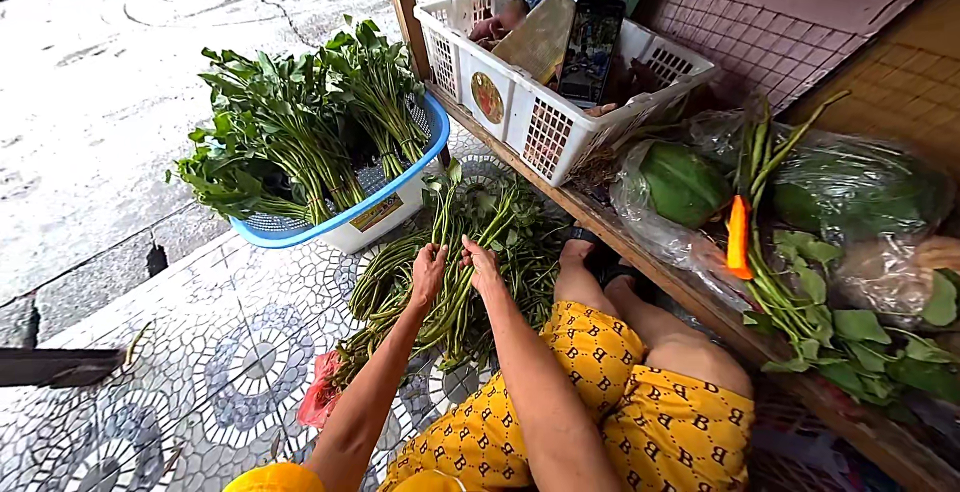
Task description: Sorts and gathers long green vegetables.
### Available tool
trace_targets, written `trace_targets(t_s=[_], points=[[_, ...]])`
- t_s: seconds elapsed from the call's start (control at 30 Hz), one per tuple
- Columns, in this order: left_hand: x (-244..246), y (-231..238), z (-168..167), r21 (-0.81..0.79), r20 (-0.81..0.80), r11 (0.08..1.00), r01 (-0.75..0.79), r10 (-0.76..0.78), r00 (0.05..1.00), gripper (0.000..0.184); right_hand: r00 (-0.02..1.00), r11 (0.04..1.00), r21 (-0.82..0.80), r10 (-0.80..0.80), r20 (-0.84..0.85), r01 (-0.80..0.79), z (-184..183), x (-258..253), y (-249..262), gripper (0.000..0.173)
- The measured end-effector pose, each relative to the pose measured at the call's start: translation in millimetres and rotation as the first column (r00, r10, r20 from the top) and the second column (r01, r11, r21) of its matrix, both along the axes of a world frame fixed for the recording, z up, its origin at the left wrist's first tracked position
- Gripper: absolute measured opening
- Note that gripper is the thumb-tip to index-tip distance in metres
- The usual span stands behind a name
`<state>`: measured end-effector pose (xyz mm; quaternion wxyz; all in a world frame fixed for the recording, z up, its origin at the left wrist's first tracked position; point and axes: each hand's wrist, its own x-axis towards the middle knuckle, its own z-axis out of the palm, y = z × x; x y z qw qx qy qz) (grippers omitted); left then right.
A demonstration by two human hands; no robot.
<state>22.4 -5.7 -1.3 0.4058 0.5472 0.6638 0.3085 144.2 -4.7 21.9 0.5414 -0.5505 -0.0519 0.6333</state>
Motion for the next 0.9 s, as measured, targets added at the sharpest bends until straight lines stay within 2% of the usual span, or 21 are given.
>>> trace_targets(t_s=[0.2,0.37,0.43,0.53,0.63,0.7,0.8,0.9], points=[[4,-21,5,0.064,-0.011,0.994,0.089,-0.089,0.996,0.031,0.998,0.993,0.095,0.066,-0.002,-0.065,2,-2,1,0.015],[2,-25,8,0.087,-0.188,0.984,0.156,-0.138,0.973,0.036,0.995,0.985,0.148,0.077,0.061,-0.085,4,-3,1,0.015],[1,-25,8,0.091,-0.205,0.981,0.171,-0.149,0.967,0.037,0.986,0.98,0.141,0.126,0.106,-0.14,3,-2,1,0.019],[0,-25,6,0.124,-0.098,0.979,0.159,-0.147,0.984,0.036,0.976,0.973,0.122,0.183,0.122,-0.197,0,-2,1,0.024],[1,-17,7,0.128,0.109,0.991,0.049,-0.063,0.992,0.035,0.98,0.976,0.118,0.17,0.104,-0.182,4,-2,2,0.022],[0,-8,8,0.157,0.13,0.988,0.013,-0.034,0.991,0.032,0.969,0.97,0.092,0.21,0.133,-0.223,4,-1,1,0.027],[-4,6,8,0.167,0.16,0.986,0.027,-0.054,0.986,0.028,0.95,0.957,0.092,0.256,0.179,-0.276,0,-2,-1,0.028],[-14,18,9,0.154,0.196,0.978,0.139,-0.168,0.966,0.028,0.944,0.952,0.098,0.268,0.193,-0.29,-3,-2,-1,0.031]])
